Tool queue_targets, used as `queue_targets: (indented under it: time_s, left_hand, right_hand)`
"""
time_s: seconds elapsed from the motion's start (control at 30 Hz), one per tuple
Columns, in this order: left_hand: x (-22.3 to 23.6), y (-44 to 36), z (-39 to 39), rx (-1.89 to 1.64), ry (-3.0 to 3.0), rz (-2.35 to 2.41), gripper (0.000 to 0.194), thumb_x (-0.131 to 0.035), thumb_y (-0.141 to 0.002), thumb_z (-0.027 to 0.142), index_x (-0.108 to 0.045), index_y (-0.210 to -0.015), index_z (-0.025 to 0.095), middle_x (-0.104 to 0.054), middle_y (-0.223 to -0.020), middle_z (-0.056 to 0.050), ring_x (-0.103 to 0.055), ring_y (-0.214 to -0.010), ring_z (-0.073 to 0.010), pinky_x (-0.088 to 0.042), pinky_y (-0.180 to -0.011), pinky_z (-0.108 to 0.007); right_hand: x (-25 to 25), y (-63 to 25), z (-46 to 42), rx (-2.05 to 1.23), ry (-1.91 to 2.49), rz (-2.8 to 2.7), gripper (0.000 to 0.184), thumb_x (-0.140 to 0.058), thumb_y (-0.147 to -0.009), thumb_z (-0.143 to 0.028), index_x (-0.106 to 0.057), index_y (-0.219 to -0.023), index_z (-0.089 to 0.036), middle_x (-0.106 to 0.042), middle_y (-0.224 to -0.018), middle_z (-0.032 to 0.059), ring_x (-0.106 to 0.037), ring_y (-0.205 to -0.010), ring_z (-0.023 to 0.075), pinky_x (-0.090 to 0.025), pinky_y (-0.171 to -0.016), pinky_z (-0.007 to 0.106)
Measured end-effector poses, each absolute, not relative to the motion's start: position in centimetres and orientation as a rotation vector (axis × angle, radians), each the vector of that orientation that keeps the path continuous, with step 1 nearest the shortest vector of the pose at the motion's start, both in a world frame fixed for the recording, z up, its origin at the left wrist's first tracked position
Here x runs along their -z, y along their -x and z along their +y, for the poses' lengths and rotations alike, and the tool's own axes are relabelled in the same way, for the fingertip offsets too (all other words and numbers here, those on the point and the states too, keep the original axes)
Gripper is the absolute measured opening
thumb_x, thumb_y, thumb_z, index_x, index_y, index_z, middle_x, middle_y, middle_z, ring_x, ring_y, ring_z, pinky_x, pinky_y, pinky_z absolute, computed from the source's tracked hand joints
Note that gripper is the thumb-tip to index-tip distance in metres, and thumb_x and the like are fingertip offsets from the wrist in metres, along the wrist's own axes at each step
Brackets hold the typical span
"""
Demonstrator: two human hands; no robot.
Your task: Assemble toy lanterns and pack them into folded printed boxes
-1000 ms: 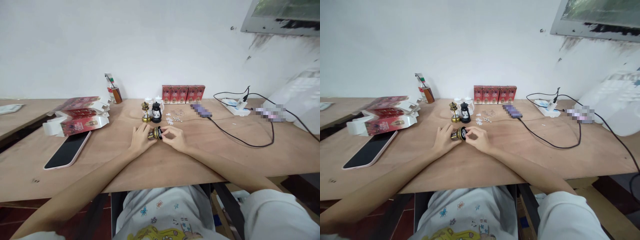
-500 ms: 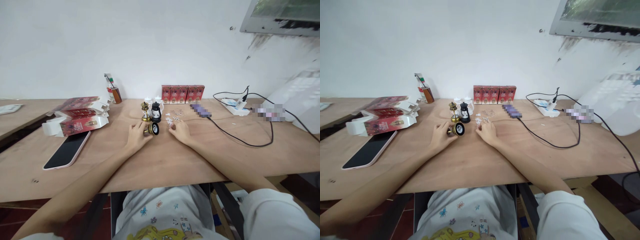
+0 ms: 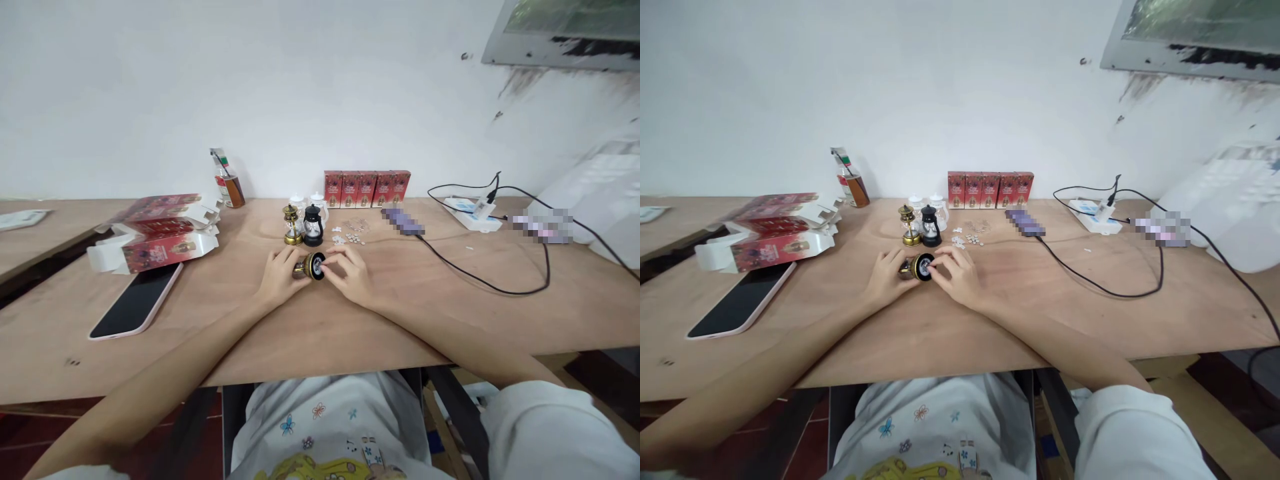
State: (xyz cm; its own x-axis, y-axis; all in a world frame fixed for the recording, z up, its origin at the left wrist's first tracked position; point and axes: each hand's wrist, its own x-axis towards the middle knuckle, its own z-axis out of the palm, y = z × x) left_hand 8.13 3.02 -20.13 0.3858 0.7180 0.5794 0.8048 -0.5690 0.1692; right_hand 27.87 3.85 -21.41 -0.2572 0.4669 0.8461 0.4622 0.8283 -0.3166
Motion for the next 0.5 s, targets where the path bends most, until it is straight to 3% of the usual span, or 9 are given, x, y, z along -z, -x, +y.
queue_targets:
  time_s: [0.3,0.5]
  left_hand:
    - [20.02,-8.14,2.75,0.821,2.444,-1.414,0.033,-0.066,-0.076,0.036,-0.056,-0.101,0.018,-0.063,-0.097,-0.007,-0.058,-0.093,-0.0254,-0.036,-0.078,-0.035]
    - [20.00,-8.46,2.72,0.790,2.430,-1.430,0.029,-0.063,-0.076,0.035,-0.055,-0.100,0.018,-0.062,-0.099,-0.009,-0.057,-0.095,-0.0262,-0.036,-0.078,-0.035]
  right_hand:
    - [21.72,-27.58,4.00,-0.091,0.692,-1.879,0.012,-0.057,-0.087,-0.026,-0.065,-0.079,-0.022,-0.065,-0.092,0.0052,-0.062,-0.089,0.0173,-0.050,-0.083,0.035]
    - [21.86,-27.39,3.69,-0.189,0.679,-1.888,0.009,-0.053,-0.087,-0.023,-0.062,-0.085,-0.021,-0.064,-0.113,0.0093,-0.061,-0.106,0.0179,-0.049,-0.093,0.036]
